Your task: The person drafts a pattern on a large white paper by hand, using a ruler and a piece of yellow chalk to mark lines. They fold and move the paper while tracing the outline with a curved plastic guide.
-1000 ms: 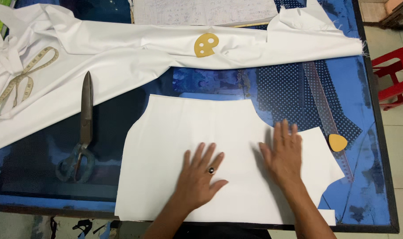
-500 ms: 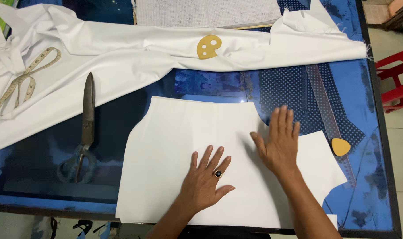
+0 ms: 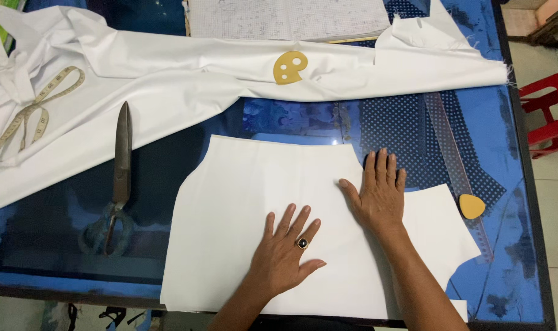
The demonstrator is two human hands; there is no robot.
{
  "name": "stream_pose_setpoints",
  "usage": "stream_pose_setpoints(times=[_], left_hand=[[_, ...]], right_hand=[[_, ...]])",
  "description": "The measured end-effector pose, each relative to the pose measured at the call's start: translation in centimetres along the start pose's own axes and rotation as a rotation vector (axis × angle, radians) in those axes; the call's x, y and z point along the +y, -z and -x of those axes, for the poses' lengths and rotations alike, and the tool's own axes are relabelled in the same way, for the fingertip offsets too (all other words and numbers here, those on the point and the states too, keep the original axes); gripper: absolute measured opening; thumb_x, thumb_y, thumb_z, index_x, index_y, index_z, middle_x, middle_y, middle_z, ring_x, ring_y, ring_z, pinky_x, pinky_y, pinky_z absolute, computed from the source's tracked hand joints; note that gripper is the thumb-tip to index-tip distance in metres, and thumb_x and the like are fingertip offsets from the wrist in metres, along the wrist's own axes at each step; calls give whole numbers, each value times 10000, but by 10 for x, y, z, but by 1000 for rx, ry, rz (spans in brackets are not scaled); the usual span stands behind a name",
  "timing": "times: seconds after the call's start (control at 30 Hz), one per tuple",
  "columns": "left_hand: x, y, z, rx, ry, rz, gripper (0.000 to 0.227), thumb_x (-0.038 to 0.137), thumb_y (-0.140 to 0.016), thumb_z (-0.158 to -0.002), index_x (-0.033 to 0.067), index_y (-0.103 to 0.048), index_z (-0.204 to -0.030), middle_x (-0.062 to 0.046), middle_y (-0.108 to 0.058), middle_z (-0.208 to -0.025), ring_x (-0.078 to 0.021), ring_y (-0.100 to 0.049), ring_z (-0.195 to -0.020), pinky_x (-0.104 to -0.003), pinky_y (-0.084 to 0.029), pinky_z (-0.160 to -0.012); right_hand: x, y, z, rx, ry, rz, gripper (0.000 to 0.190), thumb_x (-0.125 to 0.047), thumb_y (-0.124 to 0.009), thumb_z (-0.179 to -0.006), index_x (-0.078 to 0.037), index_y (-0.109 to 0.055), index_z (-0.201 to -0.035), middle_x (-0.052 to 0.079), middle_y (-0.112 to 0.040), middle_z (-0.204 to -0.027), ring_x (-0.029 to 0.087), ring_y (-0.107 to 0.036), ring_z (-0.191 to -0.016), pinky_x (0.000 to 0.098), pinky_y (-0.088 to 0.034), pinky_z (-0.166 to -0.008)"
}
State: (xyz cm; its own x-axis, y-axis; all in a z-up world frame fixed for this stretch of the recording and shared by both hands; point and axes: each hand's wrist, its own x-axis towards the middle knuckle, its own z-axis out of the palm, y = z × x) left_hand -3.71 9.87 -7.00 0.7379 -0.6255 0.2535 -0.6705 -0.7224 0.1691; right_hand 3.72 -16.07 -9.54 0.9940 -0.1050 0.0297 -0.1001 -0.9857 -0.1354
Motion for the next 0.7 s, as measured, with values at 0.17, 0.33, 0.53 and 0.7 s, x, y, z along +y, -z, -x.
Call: stream_pose_setpoints(times=[0.17,0.33,0.53,0.7], left_hand=[[-1,-2,0,1,4,9,831,725,-602,-913,190,-490,-1539,-98,-335,-1672,-358,-260,-1548,-630,-313,-1138],[0,1,-2,-21,10,29,820,711,-591,-903,184,-509,-1526,-115,-350,-1665,-375,-275,-1539,-645,-296,-1132],[0,-3,1,5,18,45,822,711,-615,-909,190,-497,-1535,-94,-346,-1668,-357,-262,-1550,-626,-287,-1158],[0,-2,1,-1,15,81,883,695,-695,-854,177,-484,-1537,-123,-342,-1670,-389,-290,-1536,-660,-293,-1133]], right_hand=[[-6,6,14,257,97,28,915,-634,-454,-995,-9,-272,-1638,207,-174,-1721,395,-136,-1594,626,-181,-1244],[-13,-3,12,94,69,51,947,-735,-320,-974,-23,-325,-1598,249,-270,-1680,447,-220,-1551,638,-216,-1191],[-22,-1,22,136,80,20,961,-733,-316,-974,-46,-234,-1640,208,-171,-1719,397,-120,-1591,620,-154,-1234],[-31,-8,26,149,123,34,949,-731,-370,-961,-30,-334,-1599,248,-272,-1683,451,-218,-1559,638,-241,-1189]])
